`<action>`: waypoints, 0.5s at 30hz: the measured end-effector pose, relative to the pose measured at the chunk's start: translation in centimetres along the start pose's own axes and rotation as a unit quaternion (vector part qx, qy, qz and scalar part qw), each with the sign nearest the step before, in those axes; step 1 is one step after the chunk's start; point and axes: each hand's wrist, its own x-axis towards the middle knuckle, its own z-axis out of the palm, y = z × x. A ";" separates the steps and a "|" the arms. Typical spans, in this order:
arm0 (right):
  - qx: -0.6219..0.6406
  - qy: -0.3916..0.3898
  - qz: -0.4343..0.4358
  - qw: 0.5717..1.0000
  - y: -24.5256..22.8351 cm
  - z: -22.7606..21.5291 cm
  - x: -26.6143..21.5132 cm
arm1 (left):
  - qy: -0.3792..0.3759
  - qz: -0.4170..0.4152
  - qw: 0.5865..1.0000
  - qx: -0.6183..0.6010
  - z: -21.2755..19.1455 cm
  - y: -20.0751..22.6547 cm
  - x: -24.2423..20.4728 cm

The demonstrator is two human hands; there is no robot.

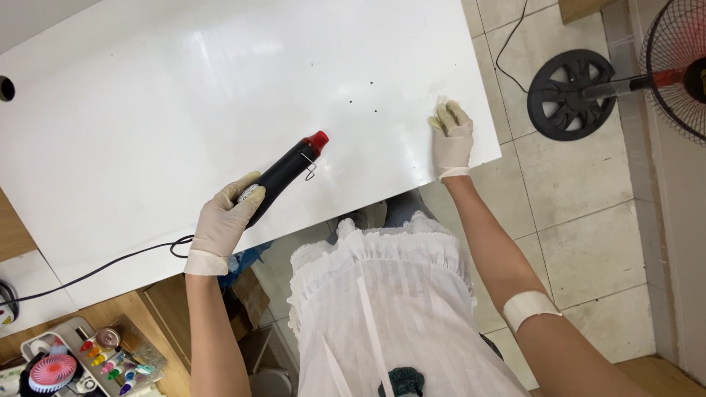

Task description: The recorder is cleaning a white surface with a heat tool and a wipe, then organizing various items into a container and putting things away.

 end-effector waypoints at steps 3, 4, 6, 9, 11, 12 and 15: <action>-0.063 0.059 0.038 0.996 1.8 0.4 0.3 | 0.006 -0.040 0.999 -0.005 0.0 0.8 -0.2; -0.062 0.057 0.035 0.996 1.6 0.9 0.0 | 0.009 -0.039 0.999 -0.007 0.1 0.6 -0.1; -0.047 0.069 -0.001 0.997 1.0 2.1 -0.5 | 0.000 -0.013 1.000 0.005 -0.2 0.3 0.1; 0.004 0.017 0.026 1.000 2.0 4.4 -1.5 | -0.012 -0.017 1.000 -0.013 0.0 0.1 0.5; 0.062 -0.023 0.081 0.994 -0.4 6.1 -2.0 | -0.013 -0.008 1.000 -0.005 0.2 0.1 0.7; 0.118 -0.060 0.139 0.981 -1.7 7.1 -2.5 | -0.017 0.000 1.000 0.006 0.1 -0.1 0.6; 0.146 -0.124 0.216 0.957 -6.3 8.0 -3.0 | -0.025 0.000 1.000 0.019 0.1 -0.5 0.8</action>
